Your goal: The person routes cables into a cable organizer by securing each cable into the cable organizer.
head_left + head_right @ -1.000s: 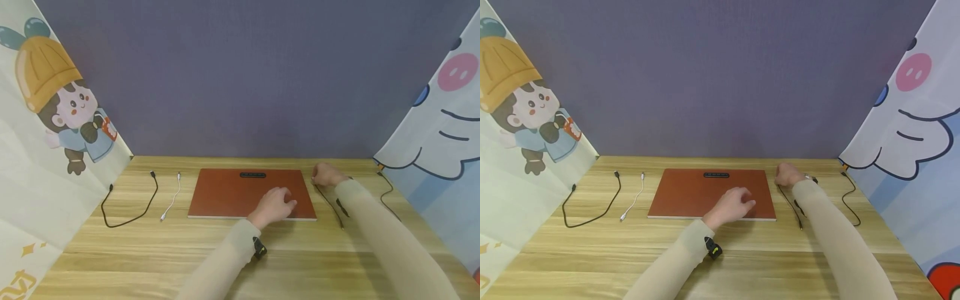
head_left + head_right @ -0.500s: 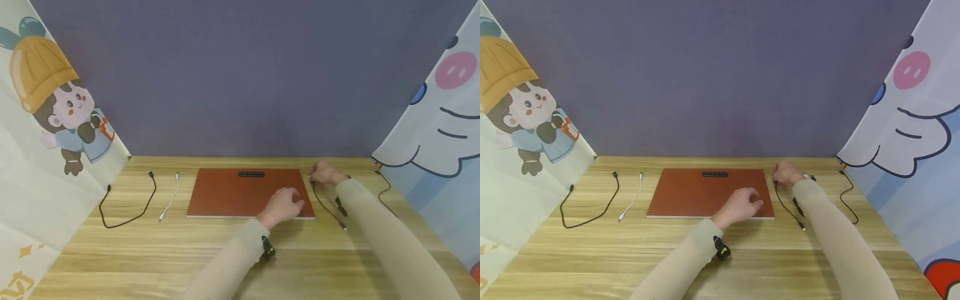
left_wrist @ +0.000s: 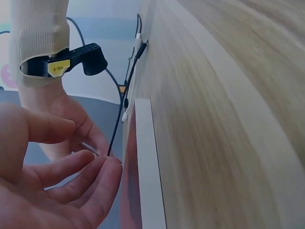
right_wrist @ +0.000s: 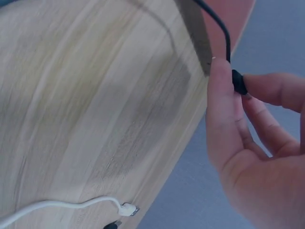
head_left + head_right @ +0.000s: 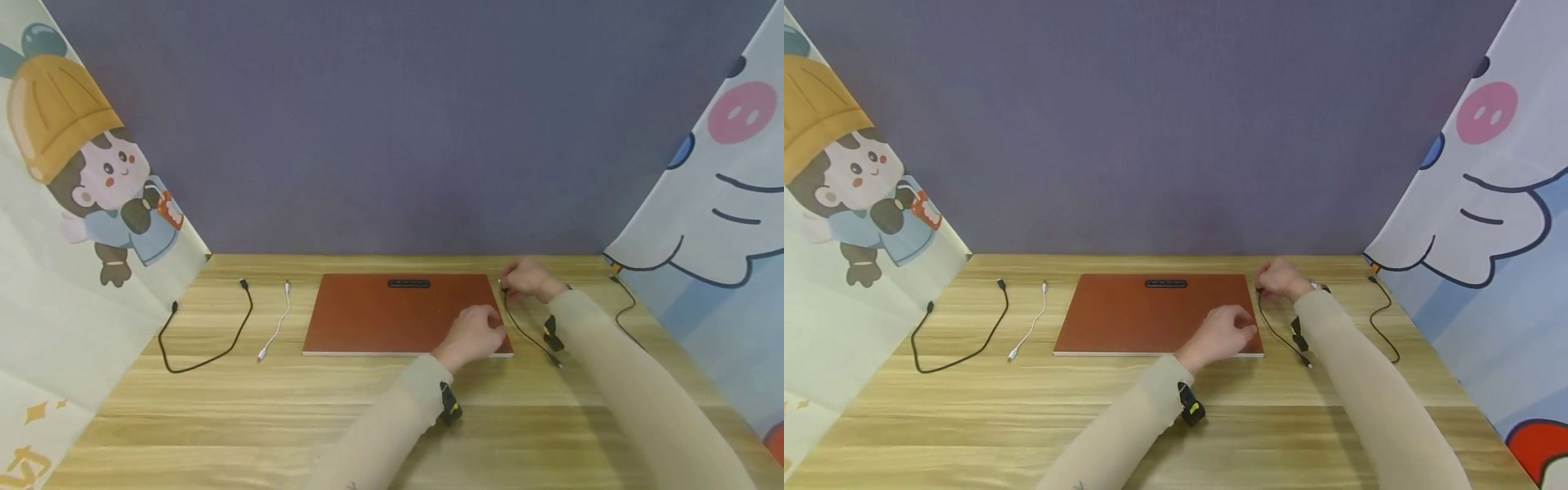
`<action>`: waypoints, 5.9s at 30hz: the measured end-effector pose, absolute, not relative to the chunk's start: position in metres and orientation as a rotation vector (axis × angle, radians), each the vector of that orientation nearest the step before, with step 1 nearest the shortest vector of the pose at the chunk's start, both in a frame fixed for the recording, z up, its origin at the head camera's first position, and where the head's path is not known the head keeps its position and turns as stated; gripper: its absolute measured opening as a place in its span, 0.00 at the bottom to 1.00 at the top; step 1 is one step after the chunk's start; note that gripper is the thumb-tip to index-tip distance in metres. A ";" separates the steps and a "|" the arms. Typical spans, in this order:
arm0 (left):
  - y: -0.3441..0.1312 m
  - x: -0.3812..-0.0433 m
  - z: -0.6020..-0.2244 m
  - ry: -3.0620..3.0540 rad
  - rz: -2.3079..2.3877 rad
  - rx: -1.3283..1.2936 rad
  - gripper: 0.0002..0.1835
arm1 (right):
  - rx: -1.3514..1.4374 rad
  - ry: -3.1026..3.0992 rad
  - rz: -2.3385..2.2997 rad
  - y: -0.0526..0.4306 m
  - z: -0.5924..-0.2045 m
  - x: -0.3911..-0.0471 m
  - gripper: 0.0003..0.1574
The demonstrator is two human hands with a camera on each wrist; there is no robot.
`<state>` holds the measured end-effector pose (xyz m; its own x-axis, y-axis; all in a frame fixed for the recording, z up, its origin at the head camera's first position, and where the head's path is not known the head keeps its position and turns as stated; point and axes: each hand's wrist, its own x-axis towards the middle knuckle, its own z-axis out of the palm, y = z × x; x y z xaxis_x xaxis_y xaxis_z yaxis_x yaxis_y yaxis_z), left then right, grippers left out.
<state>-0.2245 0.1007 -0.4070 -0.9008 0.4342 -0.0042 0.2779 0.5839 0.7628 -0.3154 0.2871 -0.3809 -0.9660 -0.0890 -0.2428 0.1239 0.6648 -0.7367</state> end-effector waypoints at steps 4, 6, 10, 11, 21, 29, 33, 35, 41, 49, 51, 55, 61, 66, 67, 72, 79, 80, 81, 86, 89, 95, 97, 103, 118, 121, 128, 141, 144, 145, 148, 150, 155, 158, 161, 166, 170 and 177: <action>0.105 -0.226 -0.407 2.624 1.273 0.549 0.12 | 0.027 2.576 -1.273 0.287 -0.379 -0.313 0.27; 0.107 -0.226 -0.407 2.622 1.301 0.499 0.12 | 0.024 2.557 -1.301 0.285 -0.377 -0.311 0.28; 0.110 -0.228 -0.408 2.595 1.349 0.386 0.13 | 0.015 2.526 -1.344 0.280 -0.371 -0.306 0.28; 0.111 -0.229 -0.408 2.591 1.361 0.372 0.13 | 0.009 2.516 -1.355 0.279 -0.370 -0.304 0.28; 0.118 -0.234 -0.409 2.427 1.600 0.224 0.11 | -0.030 2.479 -1.388 0.272 -0.363 -0.301 0.27; 0.122 -0.233 -0.411 2.271 1.797 0.061 0.07 | -0.016 2.424 -1.477 0.268 -0.357 -0.300 0.23; 0.122 -0.233 -0.412 2.251 1.849 0.054 0.05 | -0.007 2.420 -1.506 0.267 -0.355 -0.298 0.24; 0.120 -0.232 -0.413 2.227 1.884 0.067 0.06 | -0.003 2.418 -1.516 0.267 -0.354 -0.298 0.24; 0.116 -0.229 -0.413 2.138 1.951 0.065 0.03 | 0.006 2.408 -1.546 0.267 -0.352 -0.297 0.23; 0.109 -0.226 -0.407 2.131 1.878 0.098 0.03 | 0.010 2.415 -1.554 0.268 -0.353 -0.298 0.24; 0.107 -0.225 -0.405 2.152 1.856 0.116 0.04 | 0.014 2.414 -1.564 0.268 -0.353 -0.298 0.23; 0.101 -0.222 -0.403 2.220 1.784 0.163 0.03 | 0.012 2.423 -1.571 0.266 -0.353 -0.298 0.23; 0.090 -0.220 -0.402 2.349 1.636 0.260 0.05 | 0.002 2.437 -1.593 0.262 -0.354 -0.301 0.23; 0.078 -0.218 -0.403 2.391 1.567 0.307 0.08 | -0.013 2.447 -1.595 0.258 -0.352 -0.302 0.22; 0.076 -0.218 -0.403 2.394 1.559 0.317 0.08 | -0.014 2.447 -1.598 0.257 -0.352 -0.302 0.22; 0.065 -0.218 -0.402 2.454 1.479 0.345 0.07 | -0.030 2.445 -1.599 0.252 -0.350 -0.303 0.21; 0.053 -0.216 -0.399 2.478 1.430 0.375 0.05 | -0.037 2.449 -1.622 0.244 -0.350 -0.308 0.20; 0.051 -0.215 -0.399 2.483 1.428 0.381 0.05 | -0.039 2.451 -1.624 0.243 -0.350 -0.309 0.20; 0.050 -0.215 -0.399 2.494 1.419 0.387 0.05 | -0.043 2.453 -1.627 0.241 -0.349 -0.309 0.20; 0.043 -0.214 -0.398 2.582 1.345 0.392 0.05 | -0.060 2.445 -1.650 0.233 -0.347 -0.310 0.20; 0.040 -0.212 -0.396 2.610 1.310 0.389 0.05 | -0.060 2.457 -1.661 0.228 -0.346 -0.312 0.19; 0.031 -0.211 -0.392 2.606 1.294 0.389 0.06 | -0.061 2.496 -1.664 0.218 -0.345 -0.314 0.18; 0.028 -0.210 -0.392 2.609 1.286 0.391 0.07 | -0.064 2.502 -1.664 0.215 -0.344 -0.314 0.18; 0.017 -0.210 -0.391 2.610 1.282 0.413 0.07 | -0.069 2.510 -1.671 0.201 -0.344 -0.316 0.16; -0.002 -0.213 -0.399 2.750 1.211 0.411 0.09 | -0.064 2.411 -1.766 0.174 -0.348 -0.327 0.18; -0.005 -0.214 -0.400 2.779 1.184 0.391 0.09 | -0.077 2.398 -1.780 0.170 -0.348 -0.330 0.17; -0.009 -0.214 -0.400 2.798 1.167 0.394 0.08 | -0.093 2.430 -1.748 0.160 -0.346 -0.334 0.15; -0.014 -0.221 -0.404 2.841 1.157 0.376 0.09 | -0.125 2.455 -1.734 0.142 -0.352 -0.344 0.17; -0.015 -0.223 -0.405 2.868 1.140 0.357 0.09 | -0.125 2.463 -1.734 0.138 -0.355 -0.346 0.14; -0.015 -0.223 -0.406 2.882 1.133 0.346 0.08 | -0.124 2.464 -1.736 0.137 -0.356 -0.347 0.13; -0.015 -0.225 -0.408 2.916 1.122 0.311 0.08 | -0.117 2.458 -1.756 0.135 -0.359 -0.350 0.13; -0.015 -0.225 -0.408 2.926 1.127 0.293 0.08 | -0.111 2.453 -1.763 0.134 -0.361 -0.352 0.13; -0.017 -0.227 -0.409 2.909 1.144 0.294 0.04 | -0.102 2.468 -1.736 0.132 -0.367 -0.354 0.17; -0.018 -0.227 -0.411 2.913 1.132 0.286 0.01 | -0.112 2.481 -1.717 0.131 -0.373 -0.355 0.18; -0.018 -0.228 -0.411 2.916 1.128 0.272 0.02 | -0.123 2.514 -1.682 0.129 -0.378 -0.357 0.18; -0.018 -0.230 -0.412 2.928 1.103 0.240 0.05 | -0.142 2.614 -1.591 0.125 -0.383 -0.361 0.16; -0.017 -0.232 -0.411 2.931 1.093 0.234 0.11 | -0.150 2.681 -1.499 0.122 -0.385 -0.363 0.15; -0.017 -0.235 -0.411 2.904 1.098 0.225 0.20 | -0.159 2.731 -1.444 0.119 -0.389 -0.365 0.12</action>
<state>-0.2348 -0.0166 -0.4110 -0.9892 0.1447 0.0245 0.1247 0.7407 0.6602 -0.3654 0.1190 -0.3893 -0.9935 -0.1134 0.0050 -0.0679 0.5592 -0.8263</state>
